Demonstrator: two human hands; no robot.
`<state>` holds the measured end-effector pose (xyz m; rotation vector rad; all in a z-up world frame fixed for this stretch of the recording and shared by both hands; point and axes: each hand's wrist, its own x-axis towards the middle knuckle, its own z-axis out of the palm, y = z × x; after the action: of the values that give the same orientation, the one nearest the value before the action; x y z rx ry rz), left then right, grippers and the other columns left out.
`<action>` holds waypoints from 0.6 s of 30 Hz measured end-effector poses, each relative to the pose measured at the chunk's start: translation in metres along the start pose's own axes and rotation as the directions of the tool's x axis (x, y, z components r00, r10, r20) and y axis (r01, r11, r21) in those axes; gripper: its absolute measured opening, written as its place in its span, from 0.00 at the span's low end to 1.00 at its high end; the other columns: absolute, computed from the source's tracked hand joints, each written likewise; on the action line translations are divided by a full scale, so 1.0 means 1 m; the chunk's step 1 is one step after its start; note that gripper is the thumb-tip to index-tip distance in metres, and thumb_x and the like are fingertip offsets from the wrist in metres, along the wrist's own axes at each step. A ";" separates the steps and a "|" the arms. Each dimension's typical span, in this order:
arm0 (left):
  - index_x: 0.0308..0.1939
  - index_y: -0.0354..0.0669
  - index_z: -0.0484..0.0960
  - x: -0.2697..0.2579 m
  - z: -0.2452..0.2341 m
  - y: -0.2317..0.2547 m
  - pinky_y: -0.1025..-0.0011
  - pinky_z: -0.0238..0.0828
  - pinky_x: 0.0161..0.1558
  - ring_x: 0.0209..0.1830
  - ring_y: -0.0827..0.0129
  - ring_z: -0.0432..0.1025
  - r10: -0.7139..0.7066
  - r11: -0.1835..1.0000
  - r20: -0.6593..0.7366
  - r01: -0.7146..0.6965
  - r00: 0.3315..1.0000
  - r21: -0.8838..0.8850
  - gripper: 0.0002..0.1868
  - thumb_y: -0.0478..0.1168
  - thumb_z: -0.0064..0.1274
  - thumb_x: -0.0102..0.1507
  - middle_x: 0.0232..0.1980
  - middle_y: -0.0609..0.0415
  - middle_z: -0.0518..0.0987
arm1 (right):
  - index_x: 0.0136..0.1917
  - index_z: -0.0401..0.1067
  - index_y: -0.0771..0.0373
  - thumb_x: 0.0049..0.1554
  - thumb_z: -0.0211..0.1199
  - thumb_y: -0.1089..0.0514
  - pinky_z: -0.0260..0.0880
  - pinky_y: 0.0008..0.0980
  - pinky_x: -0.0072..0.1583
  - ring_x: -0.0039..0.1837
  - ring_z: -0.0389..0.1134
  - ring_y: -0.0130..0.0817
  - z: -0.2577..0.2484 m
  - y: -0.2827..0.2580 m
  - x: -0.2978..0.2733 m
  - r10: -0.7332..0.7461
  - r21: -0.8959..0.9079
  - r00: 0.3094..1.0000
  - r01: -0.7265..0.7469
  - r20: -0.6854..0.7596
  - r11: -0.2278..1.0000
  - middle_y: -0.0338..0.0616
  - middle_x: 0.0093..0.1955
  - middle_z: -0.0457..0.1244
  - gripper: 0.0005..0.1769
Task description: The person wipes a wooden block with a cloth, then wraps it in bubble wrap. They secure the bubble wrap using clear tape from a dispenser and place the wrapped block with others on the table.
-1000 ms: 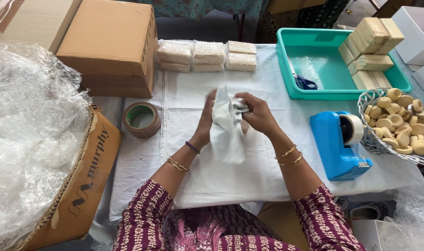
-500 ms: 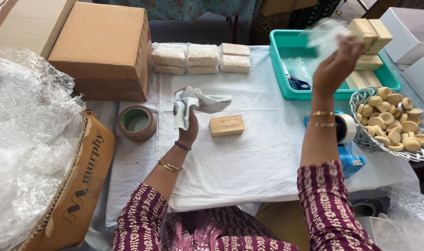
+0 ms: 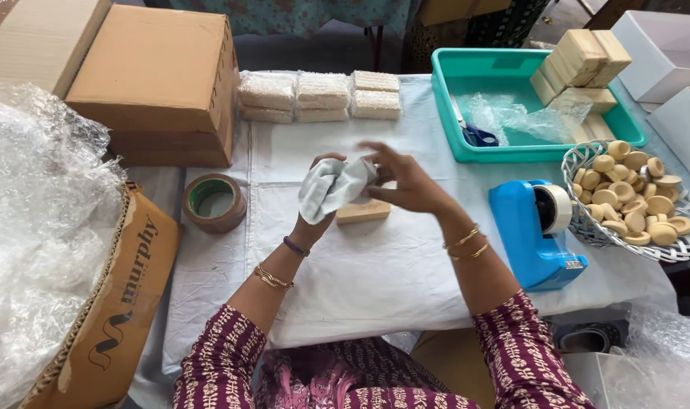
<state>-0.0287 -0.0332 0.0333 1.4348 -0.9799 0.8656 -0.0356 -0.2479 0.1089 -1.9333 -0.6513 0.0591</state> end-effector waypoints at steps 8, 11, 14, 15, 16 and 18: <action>0.72 0.37 0.64 -0.002 -0.005 -0.004 0.57 0.65 0.59 0.59 0.50 0.67 -0.597 0.795 0.261 0.519 0.758 0.314 0.58 0.51 0.76 0.43 0.59 0.43 0.74 | 0.46 0.79 0.64 0.63 0.60 0.57 0.69 0.37 0.62 0.56 0.69 0.40 -0.044 0.104 -0.015 0.019 -0.147 0.961 -0.062 -0.276 0.987 0.47 0.52 0.68 0.11; 0.67 0.43 0.73 -0.013 -0.003 -0.013 0.58 0.69 0.59 0.56 0.53 0.73 -0.650 0.750 0.414 0.452 0.637 0.483 0.50 0.55 0.75 0.45 0.57 0.47 0.79 | 0.52 0.78 0.61 0.56 0.68 0.45 0.68 0.44 0.62 0.59 0.67 0.49 -0.041 0.078 -0.023 0.257 -0.458 0.921 -0.371 -0.291 0.808 0.53 0.56 0.67 0.19; 0.59 0.45 0.79 -0.007 0.002 -0.001 0.61 0.72 0.57 0.53 0.56 0.76 -0.635 0.761 0.508 0.358 0.582 0.541 0.39 0.55 0.72 0.49 0.53 0.48 0.82 | 0.64 0.71 0.55 0.47 0.76 0.43 0.65 0.48 0.63 0.64 0.63 0.57 -0.037 0.093 -0.027 0.281 -0.639 0.926 -0.378 -0.253 0.670 0.57 0.63 0.62 0.35; 0.57 0.43 0.81 -0.002 0.001 0.007 0.60 0.72 0.55 0.50 0.55 0.76 -0.620 0.759 0.523 0.282 0.584 0.586 0.37 0.54 0.73 0.47 0.51 0.47 0.82 | 0.71 0.65 0.52 0.44 0.78 0.47 0.62 0.47 0.64 0.65 0.60 0.59 -0.036 0.105 -0.026 0.223 -0.677 0.957 -0.289 -0.186 0.676 0.58 0.65 0.61 0.44; 0.57 0.43 0.81 -0.003 0.005 0.006 0.60 0.72 0.55 0.50 0.55 0.76 -0.609 0.770 0.540 0.270 0.581 0.578 0.37 0.54 0.73 0.47 0.51 0.47 0.82 | 0.71 0.65 0.52 0.44 0.78 0.47 0.62 0.47 0.64 0.65 0.60 0.59 -0.033 0.119 -0.027 0.227 -0.672 0.952 -0.306 -0.206 0.674 0.58 0.65 0.61 0.44; 0.56 0.38 0.80 -0.004 0.008 0.003 0.58 0.72 0.54 0.51 0.52 0.76 -0.603 0.754 0.491 0.249 0.629 0.608 0.37 0.53 0.73 0.48 0.51 0.46 0.82 | 0.65 0.70 0.53 0.45 0.75 0.51 0.66 0.45 0.65 0.65 0.65 0.53 -0.028 0.145 -0.021 0.124 -0.597 0.985 -0.170 -0.118 0.784 0.52 0.64 0.64 0.35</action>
<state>-0.0335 -0.0408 0.0303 2.4201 -0.8558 0.1835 0.0159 -0.3251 -0.0075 -2.5983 -0.4995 -0.1416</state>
